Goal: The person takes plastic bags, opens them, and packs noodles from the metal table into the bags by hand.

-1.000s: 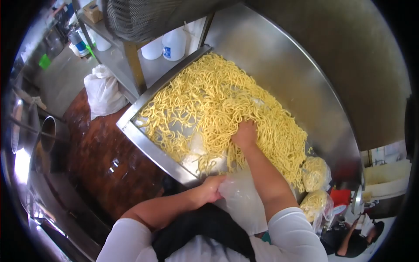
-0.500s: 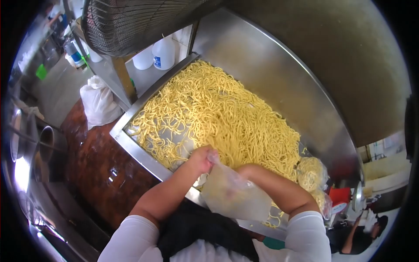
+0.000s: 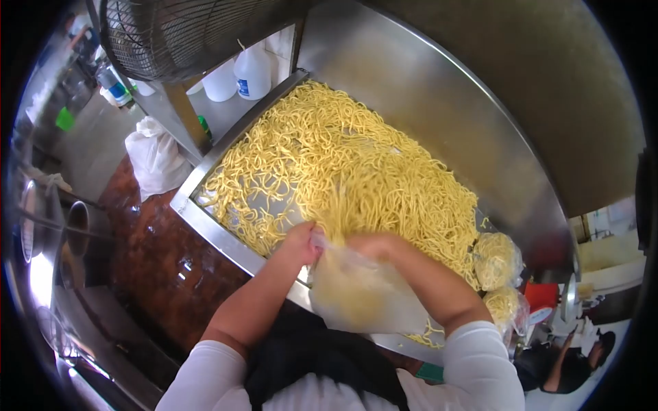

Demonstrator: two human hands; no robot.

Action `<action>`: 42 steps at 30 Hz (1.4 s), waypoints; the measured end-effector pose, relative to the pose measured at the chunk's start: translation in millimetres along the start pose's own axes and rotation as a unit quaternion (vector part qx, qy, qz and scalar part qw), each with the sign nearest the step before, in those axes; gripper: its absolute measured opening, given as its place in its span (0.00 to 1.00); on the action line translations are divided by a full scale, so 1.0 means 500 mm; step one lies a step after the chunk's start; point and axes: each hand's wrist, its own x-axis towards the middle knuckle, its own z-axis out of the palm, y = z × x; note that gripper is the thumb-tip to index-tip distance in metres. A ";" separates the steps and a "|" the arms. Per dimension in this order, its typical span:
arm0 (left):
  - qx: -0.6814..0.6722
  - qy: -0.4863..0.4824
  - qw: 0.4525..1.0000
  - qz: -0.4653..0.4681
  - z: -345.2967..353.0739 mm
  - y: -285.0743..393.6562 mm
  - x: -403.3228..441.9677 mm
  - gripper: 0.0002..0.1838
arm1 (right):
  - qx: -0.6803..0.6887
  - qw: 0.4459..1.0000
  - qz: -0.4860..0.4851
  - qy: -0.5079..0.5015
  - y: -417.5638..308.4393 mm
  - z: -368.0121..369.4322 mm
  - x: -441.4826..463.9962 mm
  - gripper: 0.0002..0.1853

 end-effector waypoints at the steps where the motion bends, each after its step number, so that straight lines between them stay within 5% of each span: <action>1: 0.000 -0.003 1.000 -0.003 0.022 -0.005 0.006 0.11 | 0.000 1.000 0.004 0.002 0.005 0.006 -0.020 0.34; 5: 0.152 -0.006 0.988 0.021 0.080 -0.041 -0.008 0.07 | 0.023 0.996 0.021 -0.084 0.037 0.030 -0.096 0.35; 6: 0.199 -0.013 0.979 0.042 0.091 -0.047 -0.014 0.07 | 0.057 0.990 -0.013 0.127 0.037 0.041 -0.128 0.32; 7: 0.203 -0.013 0.978 0.044 0.089 -0.057 -0.018 0.07 | 0.058 0.990 -0.016 0.130 0.079 0.076 -0.104 0.32; 9: 0.317 -0.001 0.944 0.086 0.074 -0.082 -0.029 0.07 | -0.222 0.888 0.126 0.383 0.189 0.155 -0.024 0.28; 14: 0.306 0.008 0.943 0.128 0.121 -0.077 -0.045 0.06 | -0.067 0.883 0.175 0.430 0.123 0.141 -0.028 0.23; 16: 0.360 -0.044 0.919 0.152 0.218 -0.050 -0.113 0.06 | 0.138 0.888 0.155 0.409 0.049 0.082 -0.121 0.19; 17: 0.382 -0.083 0.900 0.194 0.263 -0.045 -0.153 0.07 | 0.135 0.887 0.152 0.414 0.014 0.065 -0.152 0.19; 19: 0.403 -0.117 0.879 0.226 0.318 -0.044 -0.243 0.08 | 0.043 0.906 -0.058 0.416 -0.033 0.069 -0.186 0.19; 21: 0.517 -0.204 0.768 0.318 0.357 -0.031 -0.322 0.09 | 0.017 0.922 -0.019 0.386 -0.053 0.110 -0.134 0.20; 22: 0.525 -0.209 0.764 0.312 0.348 -0.022 -0.324 0.09 | 0.052 0.910 -0.079 0.403 -0.048 0.153 -0.074 0.20; 24: 0.656 -0.162 0.649 0.349 0.304 0.017 -0.324 0.11 | 0.089 0.892 -0.142 0.421 -0.050 0.190 -0.020 0.20; 26: 0.818 -0.073 0.382 0.423 0.205 0.080 -0.296 0.13 | -0.181 0.939 -0.173 0.234 -0.060 0.186 -0.019 0.21; 28: 0.831 -0.019 0.320 0.455 0.126 0.118 -0.314 0.15 | -0.121 0.951 -0.145 0.243 -0.068 0.132 -0.070 0.24; 29: 0.833 -0.017 0.321 0.451 0.104 0.135 -0.329 0.15 | -0.100 0.944 -0.115 0.292 -0.051 0.100 -0.085 0.25; 31: 0.763 0.018 0.560 0.324 0.074 0.156 -0.359 0.16 | -0.108 0.913 -0.068 0.388 -0.008 0.036 -0.114 0.28; 32: 0.762 0.023 0.560 0.325 0.066 0.150 -0.365 0.16 | -0.135 0.887 -0.052 0.438 0.017 0.017 -0.112 0.29; 34: 0.579 -0.001 0.761 0.292 0.064 0.135 -0.367 0.16 | -0.133 0.910 -0.024 0.392 0.078 0.008 -0.049 0.29; 36: 0.512 -0.012 0.811 0.283 0.070 0.108 -0.363 0.16 | -0.126 0.930 0.007 0.344 0.114 0.021 -0.008 0.28; 37: 0.440 -0.026 0.856 0.270 0.075 0.099 -0.356 0.17 | -0.095 0.913 0.012 0.397 0.122 0.050 0.006 0.29; 42: 0.349 -0.084 0.899 0.253 0.122 0.058 -0.337 0.23 | -0.021 0.843 -0.015 0.538 0.154 0.128 0.005 0.27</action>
